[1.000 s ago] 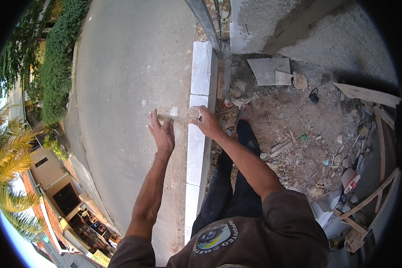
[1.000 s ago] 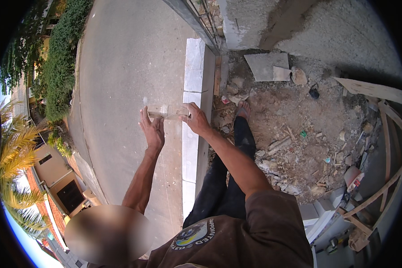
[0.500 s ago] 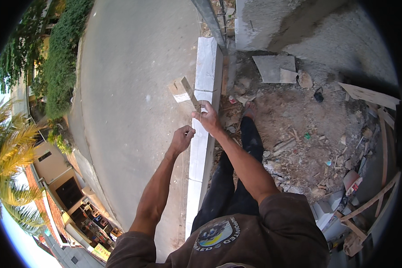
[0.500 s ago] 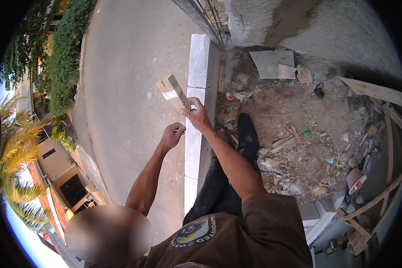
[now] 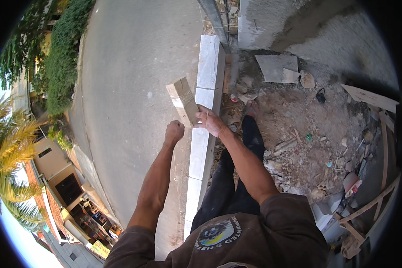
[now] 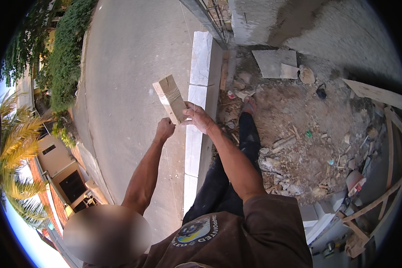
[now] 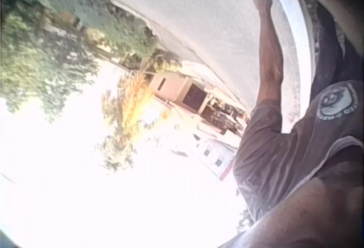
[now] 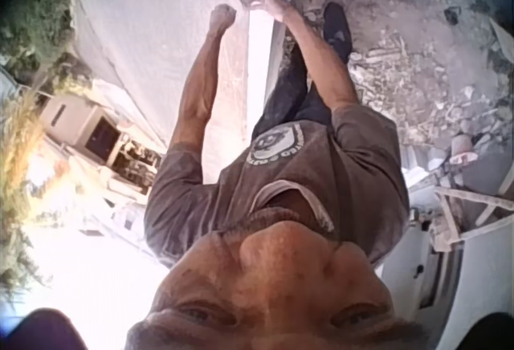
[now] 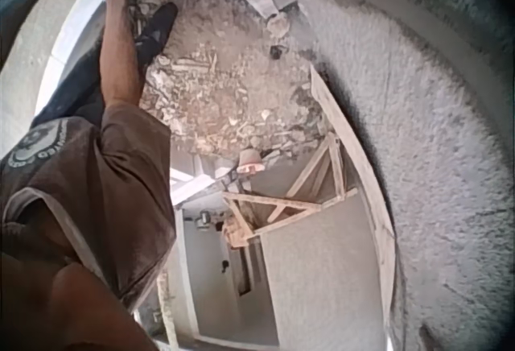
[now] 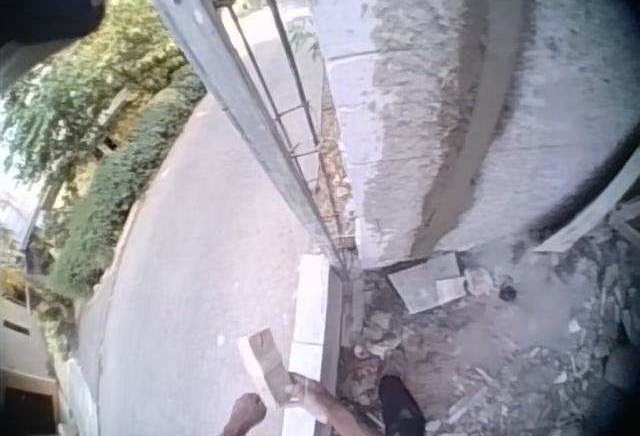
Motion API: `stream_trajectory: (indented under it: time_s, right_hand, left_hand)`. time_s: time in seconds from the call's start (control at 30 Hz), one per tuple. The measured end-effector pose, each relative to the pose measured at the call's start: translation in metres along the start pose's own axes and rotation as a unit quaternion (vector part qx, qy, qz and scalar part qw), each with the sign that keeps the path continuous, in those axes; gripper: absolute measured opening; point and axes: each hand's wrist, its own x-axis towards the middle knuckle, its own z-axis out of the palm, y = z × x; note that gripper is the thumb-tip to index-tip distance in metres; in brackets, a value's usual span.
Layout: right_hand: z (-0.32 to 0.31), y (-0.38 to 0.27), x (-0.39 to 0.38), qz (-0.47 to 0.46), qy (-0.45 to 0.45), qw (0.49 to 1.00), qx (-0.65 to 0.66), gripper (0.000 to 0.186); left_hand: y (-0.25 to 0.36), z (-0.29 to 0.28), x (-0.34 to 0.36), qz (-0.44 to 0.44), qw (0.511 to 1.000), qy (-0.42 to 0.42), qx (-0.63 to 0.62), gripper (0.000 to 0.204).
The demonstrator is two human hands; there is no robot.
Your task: The person is installing white concrete curb stones along a roadside. They use a string line to ensure alignment, repeatedly adjusting the string and placing small wooden blocks to maintain the line's position. The person moves along the curb, checking the alignment of the stones against the string.
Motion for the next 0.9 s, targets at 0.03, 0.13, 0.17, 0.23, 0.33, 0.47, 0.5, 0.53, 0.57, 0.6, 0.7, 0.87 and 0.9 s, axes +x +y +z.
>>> stream_trajectory:
  time_s: [0.03,0.13,0.17,0.23,0.33,0.47,0.5,0.53,0.57,0.6,0.7,0.87,0.9]
  right_hand:
    - [-0.001,-0.004,-0.003,0.003,-0.002,1.000,-0.017,0.068]
    - [-0.010,-0.022,-0.013,-0.015,0.013,0.987,-0.158,0.066]
    - [-0.012,-0.027,-0.016,-0.028,0.024,0.980,-0.196,0.065]
    - [-0.020,-0.040,-0.026,-0.045,0.045,0.965,-0.253,0.061]
    - [-0.045,-0.062,-0.044,-0.045,0.042,0.923,-0.380,0.055]
    - [-0.067,-0.084,-0.093,-0.066,0.100,0.806,-0.579,0.048]
    - [-0.074,-0.090,-0.111,-0.065,0.124,0.769,-0.623,0.048]
    - [-0.085,-0.095,-0.131,-0.051,0.148,0.763,-0.627,0.048]
    - [-0.098,-0.102,-0.154,-0.037,0.171,0.757,-0.630,0.048]
    - [-0.115,-0.108,-0.180,-0.020,0.199,0.763,-0.615,0.049]
    - [-0.157,-0.119,-0.283,-0.020,0.287,0.802,-0.523,0.047]
    - [-0.215,-0.099,-0.509,0.090,0.515,0.653,-0.548,0.039]
    - [-0.235,-0.083,-0.577,0.128,0.527,0.585,-0.603,0.043]
  left_hand:
    - [-0.007,-0.003,0.004,-0.010,1.000,0.027,-0.008,0.032]
    - [-0.022,-0.021,0.014,-0.064,0.991,0.083,-0.078,0.029]
    - [-0.032,-0.027,0.018,-0.072,0.987,0.104,-0.101,0.030]
    - [-0.034,-0.045,0.026,-0.083,0.971,0.138,-0.179,0.030]
    - [-0.006,-0.078,0.032,-0.080,0.947,0.174,-0.258,0.030]
    - [0.007,-0.101,0.025,-0.070,0.929,0.212,-0.296,0.030]
    - [0.005,-0.103,0.023,-0.071,0.930,0.212,-0.290,0.030]
    - [0.002,-0.105,0.021,-0.072,0.932,0.213,-0.284,0.030]
    - [-0.002,-0.106,0.018,-0.073,0.934,0.214,-0.278,0.031]
    - [-0.006,-0.107,0.016,-0.067,0.933,0.213,-0.284,0.031]
    - [-0.016,-0.110,0.012,-0.058,0.933,0.213,-0.286,0.031]
    - [-0.002,-0.124,0.009,-0.055,0.936,0.238,-0.252,0.033]
    - [-0.002,-0.124,0.009,-0.058,0.935,0.233,-0.262,0.032]
